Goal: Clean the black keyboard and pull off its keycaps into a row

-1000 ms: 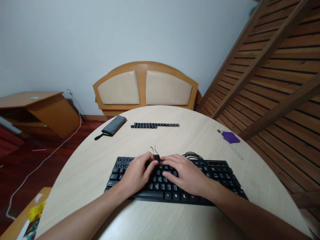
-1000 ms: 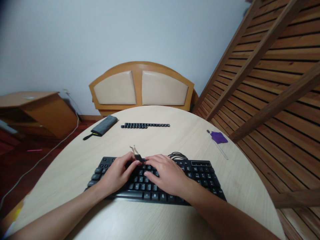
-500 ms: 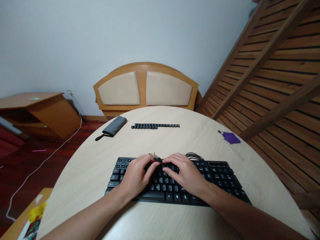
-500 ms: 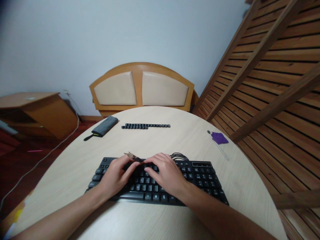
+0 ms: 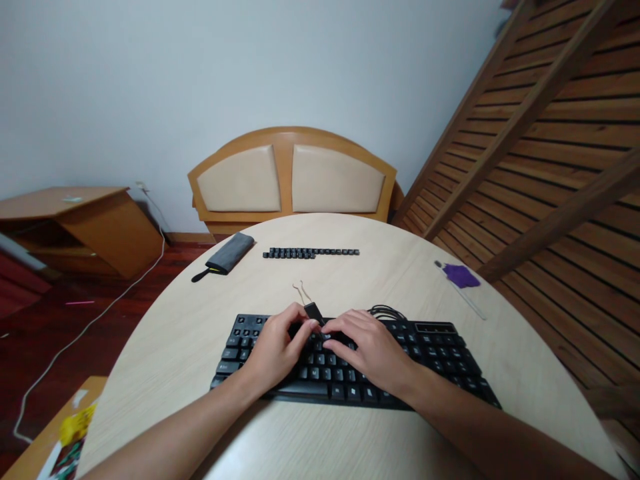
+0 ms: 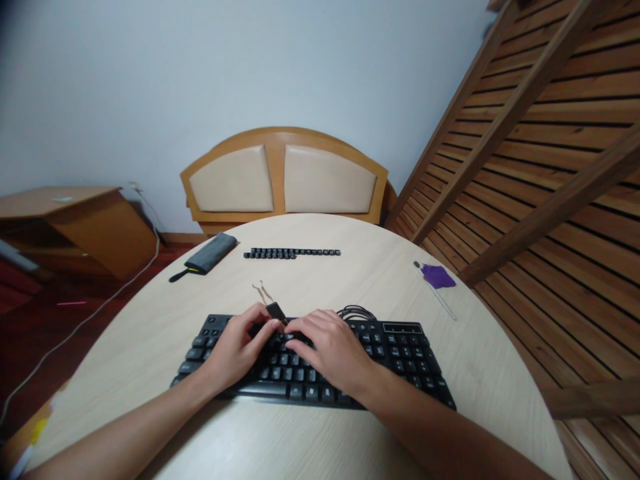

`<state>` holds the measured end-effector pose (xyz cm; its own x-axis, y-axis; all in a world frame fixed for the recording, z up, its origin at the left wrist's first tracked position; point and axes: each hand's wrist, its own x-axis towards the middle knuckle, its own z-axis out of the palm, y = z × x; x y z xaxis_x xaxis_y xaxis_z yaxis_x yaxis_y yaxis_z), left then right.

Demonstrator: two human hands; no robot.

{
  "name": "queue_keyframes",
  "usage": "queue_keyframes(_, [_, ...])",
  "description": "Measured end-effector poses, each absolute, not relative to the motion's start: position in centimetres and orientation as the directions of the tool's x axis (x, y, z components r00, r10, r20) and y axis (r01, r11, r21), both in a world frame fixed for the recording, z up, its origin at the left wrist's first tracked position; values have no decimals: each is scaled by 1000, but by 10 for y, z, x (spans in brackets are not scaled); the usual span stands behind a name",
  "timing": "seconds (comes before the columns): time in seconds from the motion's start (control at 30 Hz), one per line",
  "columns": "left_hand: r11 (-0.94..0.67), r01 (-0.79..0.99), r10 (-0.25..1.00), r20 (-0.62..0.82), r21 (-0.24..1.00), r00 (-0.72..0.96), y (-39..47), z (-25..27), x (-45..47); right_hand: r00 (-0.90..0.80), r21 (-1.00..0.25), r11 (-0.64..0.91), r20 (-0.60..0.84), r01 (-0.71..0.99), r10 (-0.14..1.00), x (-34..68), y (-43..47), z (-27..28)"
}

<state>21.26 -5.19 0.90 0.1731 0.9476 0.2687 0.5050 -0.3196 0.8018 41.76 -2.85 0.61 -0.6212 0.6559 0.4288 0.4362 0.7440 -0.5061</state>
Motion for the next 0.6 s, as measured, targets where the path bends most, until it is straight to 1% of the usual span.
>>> queue_keyframes(0.07, [-319,501,948,265,804,177,-52,8,213,-634,-479,764,440,433,635,417,-28,7])
queue_keyframes(0.13, [-317,506,948,259,802,184,-52,8,213,-628,-480,765,449,430,635,417,-28,7])
queue_keyframes(0.33, [-312,564,950,253,765,183,-52,8,214,-608,-549,747,463,374,645,417,-27,7])
queue_keyframes(0.4, [-304,562,953,249,769,174,-50,7,214,-604,-575,736,459,357,652,417,-27,6])
queue_keyframes(0.47, [-290,531,957,239,796,165,-49,7,214,-586,-615,702,437,359,682,417,-27,6])
queue_keyframes(0.6, [-244,488,969,194,838,151,-48,6,214,-445,-720,546,358,429,821,416,-23,12])
